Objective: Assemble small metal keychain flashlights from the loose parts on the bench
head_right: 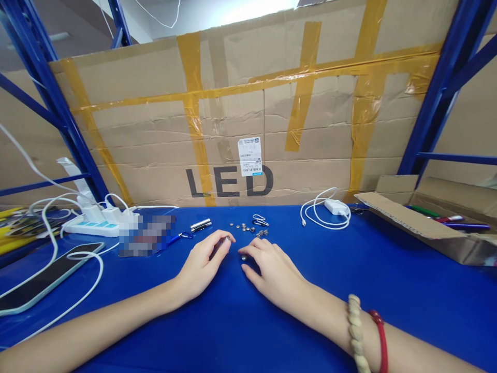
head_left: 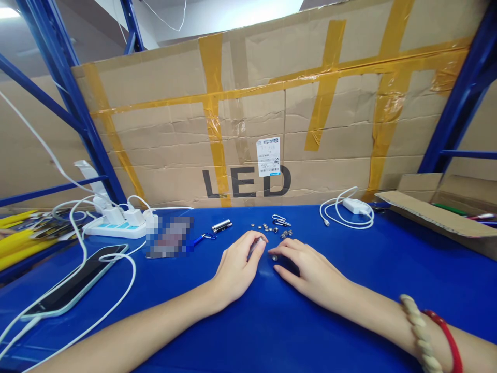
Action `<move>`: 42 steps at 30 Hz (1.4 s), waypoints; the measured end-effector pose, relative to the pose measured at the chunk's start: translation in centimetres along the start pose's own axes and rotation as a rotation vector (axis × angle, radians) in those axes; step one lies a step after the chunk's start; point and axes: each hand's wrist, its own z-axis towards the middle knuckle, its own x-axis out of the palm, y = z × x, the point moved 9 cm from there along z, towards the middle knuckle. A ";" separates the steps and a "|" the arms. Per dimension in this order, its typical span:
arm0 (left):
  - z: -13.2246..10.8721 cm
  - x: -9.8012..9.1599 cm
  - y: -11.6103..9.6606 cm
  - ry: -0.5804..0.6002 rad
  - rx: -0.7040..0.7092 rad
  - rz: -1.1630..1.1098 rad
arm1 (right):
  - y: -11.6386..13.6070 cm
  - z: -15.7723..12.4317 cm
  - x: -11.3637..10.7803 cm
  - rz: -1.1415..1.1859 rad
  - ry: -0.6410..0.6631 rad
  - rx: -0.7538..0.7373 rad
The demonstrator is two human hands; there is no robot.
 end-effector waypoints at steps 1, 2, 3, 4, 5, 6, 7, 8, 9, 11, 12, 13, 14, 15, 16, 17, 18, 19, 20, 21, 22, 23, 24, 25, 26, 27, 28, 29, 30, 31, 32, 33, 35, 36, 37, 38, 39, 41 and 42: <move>0.0 0.0 0.0 0.000 0.001 0.001 | 0.0 0.0 0.0 -0.003 -0.001 -0.002; 0.0 0.0 0.0 0.002 0.002 0.001 | 0.0 0.0 0.0 -0.005 -0.003 -0.005; 0.0 0.0 0.0 0.003 0.003 0.002 | 0.1 0.1 -0.1 -0.008 -0.003 -0.008; 0.0 0.1 0.0 0.004 0.004 0.003 | 0.1 0.1 -0.1 -0.010 -0.002 -0.010; 0.0 0.1 0.0 0.003 0.005 0.004 | 0.1 0.1 -0.1 -0.012 -0.001 -0.010; 0.0 0.1 0.1 0.003 0.006 0.005 | 0.1 0.1 -0.1 -0.014 0.003 -0.008; 0.0 0.1 0.1 0.001 0.007 0.005 | 0.1 0.1 -0.1 -0.017 0.008 -0.005; 0.0 0.1 0.1 -0.001 0.007 0.005 | 0.2 0.1 -0.1 -0.018 0.013 -0.003; 0.0 0.1 0.2 -0.003 0.006 0.005 | 0.2 0.1 0.0 -0.020 0.018 -0.001; 0.0 0.1 0.2 -0.004 0.004 0.004 | 0.2 0.1 0.0 -0.021 0.026 -0.002; 0.0 0.1 0.2 -0.004 0.003 0.005 | 0.2 0.2 0.0 -0.022 0.029 -0.002; 0.0 0.1 0.2 -0.004 0.002 0.006 | 0.2 0.2 0.0 -0.023 0.030 0.000; 0.0 0.1 0.2 -0.004 0.003 0.007 | 0.2 0.2 0.0 -0.023 0.031 0.003; 0.0 0.1 0.2 -0.004 0.003 0.008 | 0.2 0.3 0.0 -0.024 0.032 0.004; 0.0 0.1 0.2 -0.004 0.004 0.008 | 0.2 0.3 0.0 -0.024 0.032 0.004; 0.0 0.1 0.2 -0.004 0.005 0.007 | 0.2 0.3 0.0 -0.023 0.032 0.002; 0.0 0.2 0.2 -0.005 0.006 0.006 | 0.2 0.2 0.0 -0.022 0.031 -0.002; 0.1 0.2 0.2 -0.005 0.007 0.004 | 0.2 0.2 0.0 -0.021 0.031 -0.007; 0.1 0.2 0.2 -0.005 0.008 0.003 | 0.2 0.2 0.0 -0.020 0.031 -0.011; 0.1 0.2 0.2 -0.004 0.009 0.003 | 0.2 0.2 -0.1 -0.019 0.029 -0.014; 0.1 0.3 0.2 -0.002 0.010 0.004 | 0.2 0.1 -0.1 -0.018 0.027 -0.016; 0.1 0.3 0.2 -0.001 0.010 0.005 | 0.2 0.1 -0.2 -0.017 0.024 -0.017; 0.1 0.3 0.2 0.001 0.011 0.007 | 0.2 0.1 -0.2 -0.014 0.023 -0.018; 0.1 0.3 0.2 0.001 0.010 0.008 | 0.2 0.1 -0.2 -0.010 0.024 -0.019; 0.1 0.3 0.2 0.000 0.010 0.010 | 0.2 0.1 -0.2 -0.004 0.024 -0.019; 0.1 0.2 0.2 -0.001 0.011 0.012 | 0.2 0.2 -0.2 0.003 0.026 -0.019; 0.1 0.2 0.2 -0.002 0.011 0.014 | 0.2 0.2 -0.2 0.013 0.028 -0.022; 0.1 0.2 0.2 -0.002 0.011 0.015 | 0.2 0.2 -0.2 0.024 0.027 -0.025; 0.1 0.2 0.2 -0.001 0.010 0.016 | 0.2 0.2 -0.2 0.037 0.022 -0.025; 0.1 0.2 0.2 0.001 0.010 0.015 | 0.2 0.2 -0.2 0.052 0.014 -0.023; 0.1 0.3 0.2 0.004 0.010 0.015 | 0.1 0.2 -0.2 0.066 0.005 -0.020; 0.1 0.3 0.2 0.006 0.009 0.014 | 0.1 0.1 -0.3 0.080 -0.006 -0.017; 0.1 0.3 0.2 0.007 0.007 0.013 | 0.1 0.0 -0.4 0.104 -0.029 -0.016; 0.1 0.3 0.2 0.006 0.008 0.014 | 0.1 0.0 -0.5 0.113 -0.039 -0.019; 0.1 0.2 0.2 0.005 0.009 0.015 | 0.2 -0.1 -0.5 0.122 -0.048 -0.021; 0.1 0.2 0.2 0.004 0.011 0.016 | 0.2 -0.1 -0.6 0.130 -0.056 -0.021; 0.1 0.2 0.2 0.003 0.013 0.015 | 0.2 -0.1 -0.6 0.140 -0.062 -0.020; 0.1 0.2 0.1 0.002 0.018 0.014 | 0.2 -0.1 -0.6 0.157 -0.064 -0.012; 0.1 0.2 0.1 0.001 0.019 0.013 | 0.2 -0.1 -0.6 0.163 -0.064 -0.005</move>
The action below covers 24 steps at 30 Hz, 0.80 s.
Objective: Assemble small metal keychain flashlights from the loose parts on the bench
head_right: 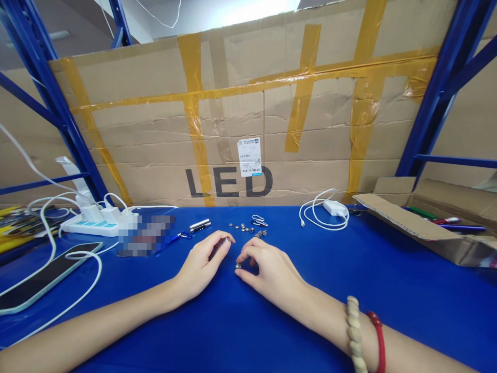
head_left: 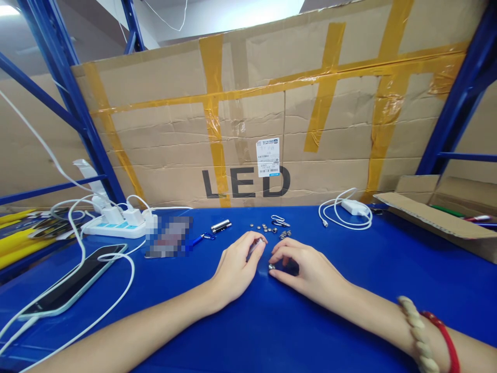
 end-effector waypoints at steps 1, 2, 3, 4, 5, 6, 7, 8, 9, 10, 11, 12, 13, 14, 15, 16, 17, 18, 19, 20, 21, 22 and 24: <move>0.0 0.0 0.0 -0.001 0.002 0.000 | 0.0 0.0 0.0 0.004 0.001 0.006; 0.0 0.0 -0.1 -0.001 0.002 -0.001 | 0.0 0.0 0.0 0.004 0.002 0.012; -0.1 0.0 -0.1 -0.002 0.002 -0.002 | -0.1 0.0 0.0 0.002 0.001 0.017; -0.1 0.0 -0.1 -0.001 0.001 -0.002 | -0.1 0.0 0.0 -0.003 0.001 0.021; -0.1 0.0 -0.1 0.000 -0.001 -0.003 | 0.0 0.0 -0.1 -0.010 0.000 0.023; -0.1 0.0 -0.1 0.001 -0.002 -0.003 | 0.0 0.0 -0.1 -0.016 0.001 0.025; -0.1 0.0 -0.1 0.001 -0.002 -0.002 | 0.0 0.0 -0.1 -0.023 0.002 0.028; 0.0 0.0 -0.1 0.001 -0.002 -0.001 | 0.0 0.0 -0.1 -0.029 0.001 0.031; 0.0 0.0 -0.1 0.001 -0.001 0.000 | 0.0 0.0 -0.1 -0.034 0.000 0.032; 0.0 0.0 -0.1 0.002 0.001 0.001 | 0.0 0.0 -0.1 -0.036 -0.001 0.034; 0.0 0.0 -0.1 0.004 0.003 0.002 | 0.0 0.0 -0.1 -0.036 -0.003 0.037; 0.0 0.0 -0.1 0.005 0.005 0.002 | 0.0 0.0 -0.2 -0.035 -0.006 0.038; 0.0 0.0 -0.1 0.007 0.005 0.002 | 0.0 0.1 -0.2 -0.033 -0.009 0.039; 0.0 0.0 -0.1 0.008 0.004 0.002 | 0.0 0.1 -0.2 -0.032 -0.012 0.040; 0.0 0.0 -0.1 0.010 0.003 0.001 | 0.1 0.1 -0.2 -0.030 -0.014 0.039; 0.0 0.0 -0.1 0.011 0.003 0.001 | 0.1 0.1 -0.2 -0.030 -0.015 0.038; 0.0 0.1 -0.1 0.011 0.004 -0.001 | 0.1 0.1 -0.2 -0.029 -0.015 0.036; 0.0 0.1 -0.1 0.012 0.006 -0.002 | 0.1 0.1 -0.2 -0.029 -0.014 0.035; 0.0 0.1 -0.1 0.012 0.008 -0.003 | 0.1 0.0 -0.2 -0.029 -0.013 0.033; 0.0 0.1 -0.1 0.014 0.009 -0.003 | 0.1 0.0 -0.2 -0.029 -0.013 0.031; 0.0 0.1 -0.1 0.016 0.009 -0.002 | 0.1 0.0 -0.2 -0.029 -0.012 0.029; 0.0 0.2 -0.1 0.018 0.009 0.000 | 0.1 0.0 -0.2 -0.027 -0.012 0.027; 0.0 0.2 -0.1 0.021 0.009 0.004 | 0.2 0.0 -0.2 -0.021 -0.012 0.022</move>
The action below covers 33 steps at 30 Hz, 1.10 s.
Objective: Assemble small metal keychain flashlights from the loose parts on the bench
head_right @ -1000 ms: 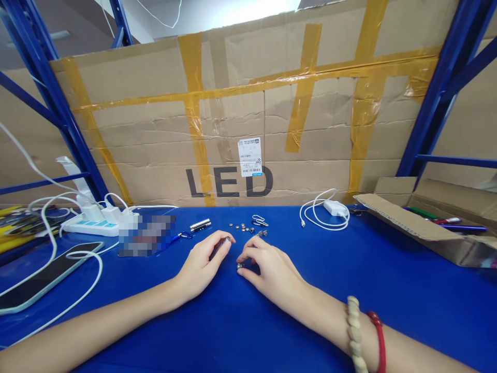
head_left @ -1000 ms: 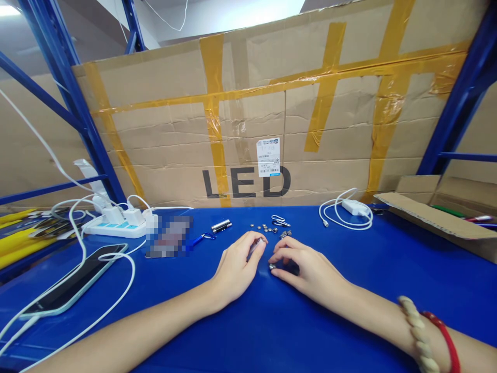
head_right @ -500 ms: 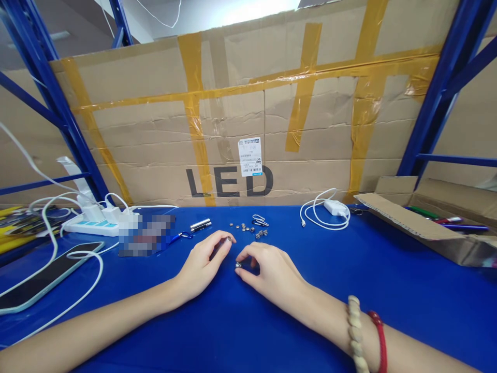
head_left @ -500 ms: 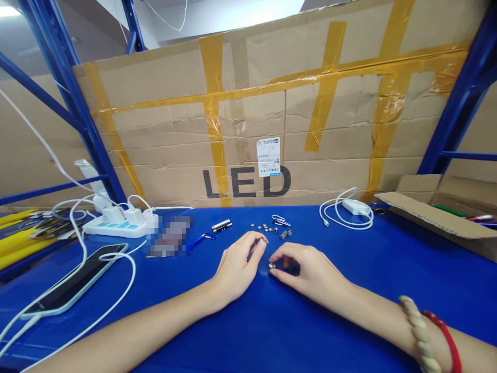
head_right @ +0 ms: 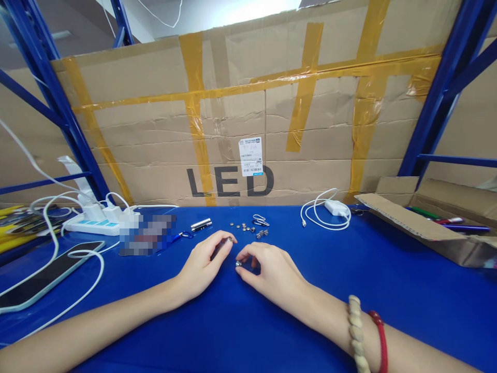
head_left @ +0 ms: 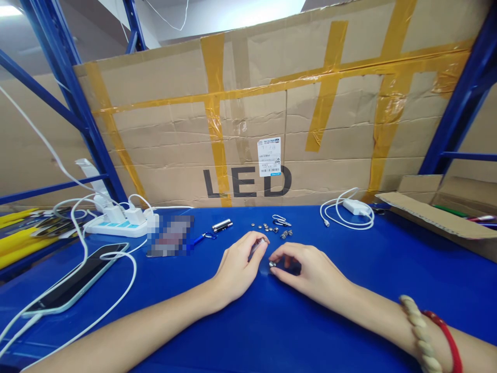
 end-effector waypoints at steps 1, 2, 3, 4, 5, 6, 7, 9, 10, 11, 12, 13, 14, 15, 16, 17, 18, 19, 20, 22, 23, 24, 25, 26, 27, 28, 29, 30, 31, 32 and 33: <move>0.0 0.0 0.0 0.000 0.000 0.002 | 0.0 0.0 0.0 0.004 -0.001 -0.002; 0.0 0.0 0.0 0.000 0.000 0.003 | 0.1 0.0 0.0 0.007 -0.002 -0.003; 0.0 0.0 0.0 -0.001 -0.001 0.004 | 0.1 0.1 0.0 0.008 -0.002 -0.003; -0.1 -0.1 0.0 -0.001 -0.002 0.004 | 0.1 0.1 -0.1 0.008 -0.004 -0.002; -0.1 -0.1 -0.1 -0.002 -0.002 0.003 | 0.1 0.1 -0.1 0.007 -0.005 -0.001; -0.1 -0.1 -0.1 -0.002 -0.001 0.001 | 0.1 0.1 -0.1 0.006 -0.006 -0.001; -0.1 -0.1 -0.1 -0.002 0.000 0.000 | 0.1 0.1 -0.1 0.006 -0.006 -0.002; -0.1 -0.1 -0.2 -0.005 0.003 0.000 | 0.1 0.1 -0.1 0.009 -0.008 -0.005; -0.1 -0.1 -0.2 -0.006 0.004 0.001 | 0.1 0.1 -0.1 0.010 -0.009 -0.007; 0.0 -0.1 -0.2 -0.005 0.003 0.002 | 0.1 0.1 -0.1 0.011 -0.010 -0.008; 0.0 -0.1 -0.2 -0.004 0.001 0.004 | 0.1 0.0 -0.1 0.011 -0.011 -0.009; 0.0 0.0 -0.2 -0.003 0.000 0.004 | 0.1 0.0 -0.1 0.010 -0.011 -0.009; 0.0 0.0 -0.2 0.000 0.000 0.004 | 0.1 0.0 0.0 0.009 -0.010 -0.010; 0.0 0.0 -0.2 0.001 0.000 0.004 | 0.1 0.0 0.0 0.008 -0.009 -0.012; 0.0 0.0 -0.1 0.001 0.001 0.004 | 0.1 0.0 0.0 0.007 -0.008 -0.012; 0.0 0.0 -0.2 0.000 0.004 0.004 | 0.1 0.0 0.0 0.007 -0.007 -0.011; -0.1 0.0 -0.2 -0.001 0.008 0.004 | 0.1 0.0 0.0 0.008 -0.006 -0.010; -0.1 0.0 -0.2 -0.003 0.012 0.004 | 0.1 0.0 0.0 0.009 -0.005 -0.009; -0.1 0.0 -0.2 -0.004 0.015 0.003 | 0.1 0.0 0.0 0.008 -0.005 -0.009; -0.1 0.0 -0.3 -0.006 0.019 0.000 | 0.1 0.0 -0.1 0.007 -0.006 -0.010; -0.1 0.0 -0.3 -0.006 0.019 0.000 | 0.1 0.1 -0.1 0.007 -0.006 -0.012; -0.1 0.0 -0.3 -0.005 0.019 -0.001 | 0.1 0.1 -0.1 0.007 -0.006 -0.014; -0.1 0.0 -0.3 -0.004 0.018 -0.001 | 0.1 0.1 -0.1 0.006 -0.008 -0.016; -0.1 0.0 -0.3 -0.003 0.017 0.000 | 0.2 0.1 -0.1 0.004 -0.009 -0.018; -0.1 0.0 -0.3 -0.003 0.016 0.001 | 0.2 0.0 -0.1 0.000 -0.011 -0.020; -0.1 0.0 -0.3 -0.003 0.015 0.002 | 0.2 0.0 -0.1 -0.005 -0.012 -0.022; -0.1 0.0 -0.3 -0.003 0.015 0.003 | 0.2 0.0 -0.1 -0.009 -0.014 -0.022; -0.1 -0.1 -0.3 -0.003 0.016 0.003 | 0.3 0.0 -0.1 -0.013 -0.014 -0.022; -0.1 -0.1 -0.3 -0.001 0.017 0.002 | 0.3 0.0 -0.1 -0.014 -0.014 -0.021; -0.1 0.0 -0.3 0.001 0.018 0.000 | 0.3 0.0 -0.1 -0.014 -0.013 -0.019; -0.1 0.0 -0.3 0.005 0.019 -0.003 | 0.2 0.0 -0.1 -0.012 -0.012 -0.016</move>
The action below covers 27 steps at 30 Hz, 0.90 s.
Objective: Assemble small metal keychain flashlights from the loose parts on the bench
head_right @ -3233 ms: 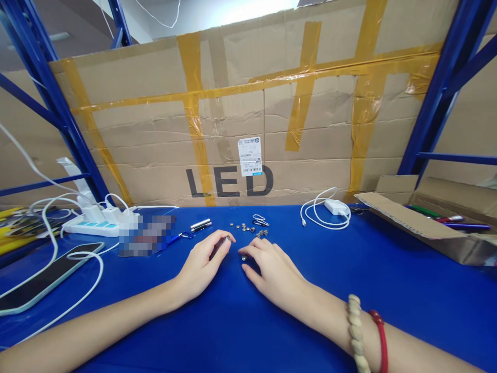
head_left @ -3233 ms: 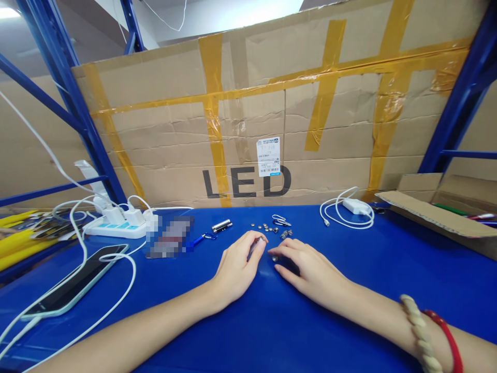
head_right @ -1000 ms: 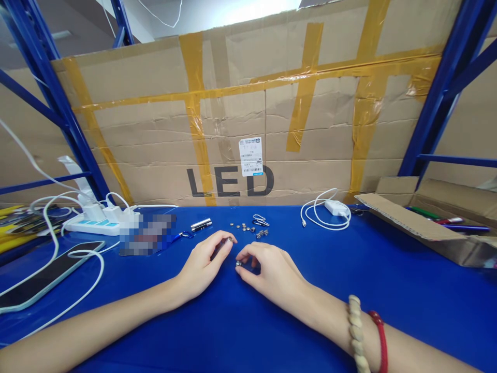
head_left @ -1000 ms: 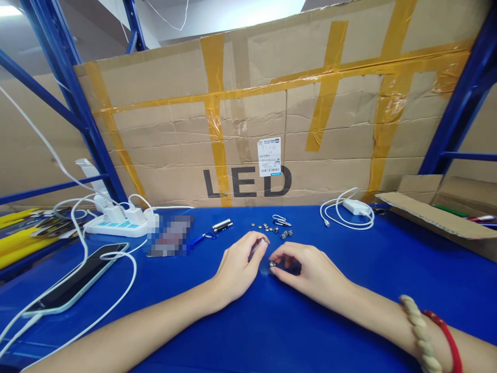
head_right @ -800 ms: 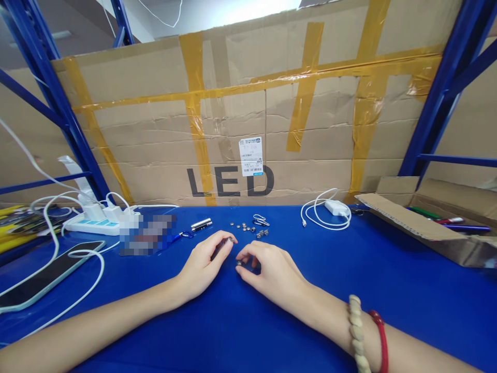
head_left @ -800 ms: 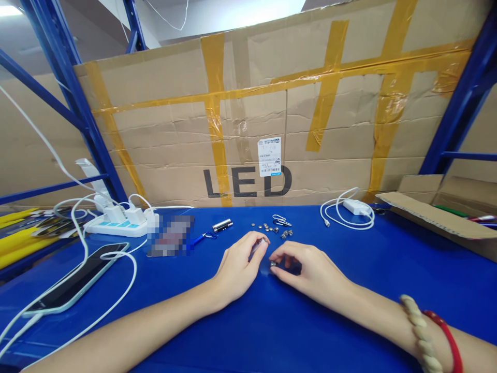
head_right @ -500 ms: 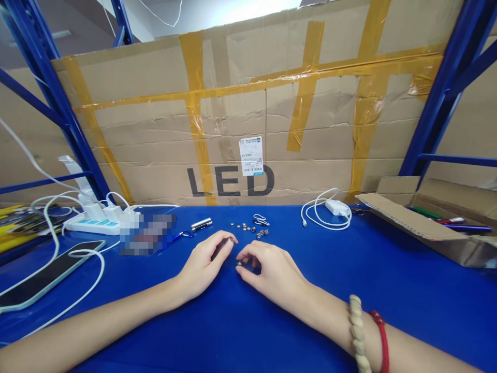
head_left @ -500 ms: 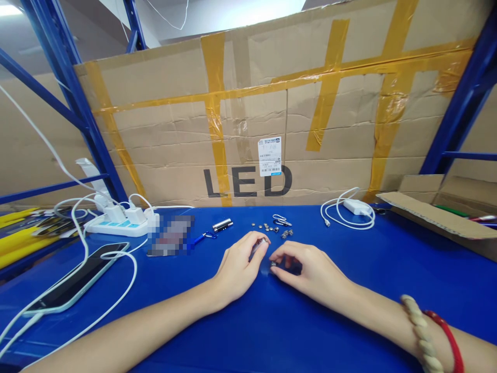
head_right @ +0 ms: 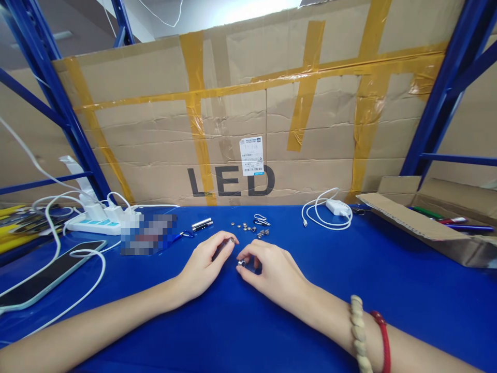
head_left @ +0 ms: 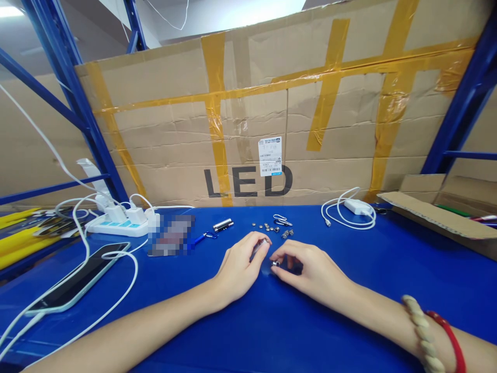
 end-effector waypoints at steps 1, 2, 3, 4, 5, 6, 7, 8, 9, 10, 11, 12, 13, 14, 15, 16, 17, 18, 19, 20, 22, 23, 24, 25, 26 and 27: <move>0.0 0.0 0.0 0.004 0.000 -0.003 | 0.0 0.0 0.0 0.003 0.001 0.003; 0.0 0.1 0.0 0.007 -0.001 -0.006 | 0.0 0.0 0.0 0.007 0.002 0.005; 0.0 0.1 0.0 0.009 -0.001 -0.007 | -0.1 0.0 0.0 0.009 0.005 0.008; 0.0 0.1 0.0 0.011 -0.001 -0.007 | -0.1 0.0 0.0 0.010 0.006 0.012; 0.0 0.1 0.0 0.011 -0.001 -0.006 | -0.1 0.1 0.0 0.010 0.008 0.013; 0.0 0.1 0.0 0.011 -0.002 -0.006 | -0.1 0.1 0.0 0.007 0.007 0.014; 0.0 0.2 0.0 0.011 -0.002 -0.006 | -0.1 0.1 0.0 0.004 0.006 0.015; 0.0 0.2 0.1 0.010 -0.003 -0.007 | -0.1 0.1 0.0 0.002 0.006 0.015; -0.1 0.2 0.1 0.011 -0.003 -0.008 | -0.1 0.1 0.0 0.000 0.005 0.014; -0.1 0.2 0.1 0.011 -0.002 -0.009 | -0.1 0.1 -0.1 -0.001 0.005 0.013; -0.1 0.2 0.2 0.012 -0.001 -0.010 | -0.1 0.1 -0.1 -0.001 0.005 0.014; 0.0 0.2 0.2 0.013 0.000 -0.010 | -0.1 0.1 -0.1 -0.001 0.005 0.014; 0.0 0.2 0.1 0.014 0.002 -0.009 | -0.1 0.1 0.0 0.000 0.006 0.016; 0.0 0.2 0.1 0.014 0.003 -0.009 | -0.1 0.1 0.0 0.001 0.007 0.017; 0.0 0.2 0.1 0.015 0.002 -0.009 | -0.2 0.1 0.0 0.004 0.010 0.019; 0.0 0.2 0.1 0.015 0.001 -0.009 | -0.3 0.1 0.1 0.006 0.013 0.022; 0.0 0.2 0.1 0.015 0.000 -0.009 | -0.3 0.1 0.2 0.009 0.018 0.024; 0.0 0.2 0.1 0.014 -0.002 -0.008 | -0.4 0.1 0.3 0.012 0.026 0.023; 0.0 0.2 0.1 0.014 -0.003 -0.008 | -0.5 0.1 0.4 0.015 0.033 0.022; 0.0 0.1 0.0 0.013 -0.005 -0.008 | -0.5 0.1 0.4 0.015 0.040 0.019; -0.1 0.1 0.1 0.014 -0.010 -0.008 | -0.6 0.1 0.5 0.009 0.052 0.016; -0.1 0.2 0.1 0.015 -0.012 -0.008 | -0.6 0.1 0.6 0.004 0.055 0.017; -0.1 0.2 0.1 0.016 -0.013 -0.008 | -0.6 0.1 0.6 -0.001 0.058 0.018; -0.1 0.2 0.1 0.019 -0.014 -0.007 | -0.6 0.1 0.5 -0.005 0.059 0.020; 0.0 0.2 0.1 0.020 -0.013 -0.007 | -0.6 0.1 0.5 -0.008 0.060 0.020; 0.0 0.2 0.1 0.019 -0.012 -0.007 | -0.6 0.1 0.5 -0.008 0.061 0.020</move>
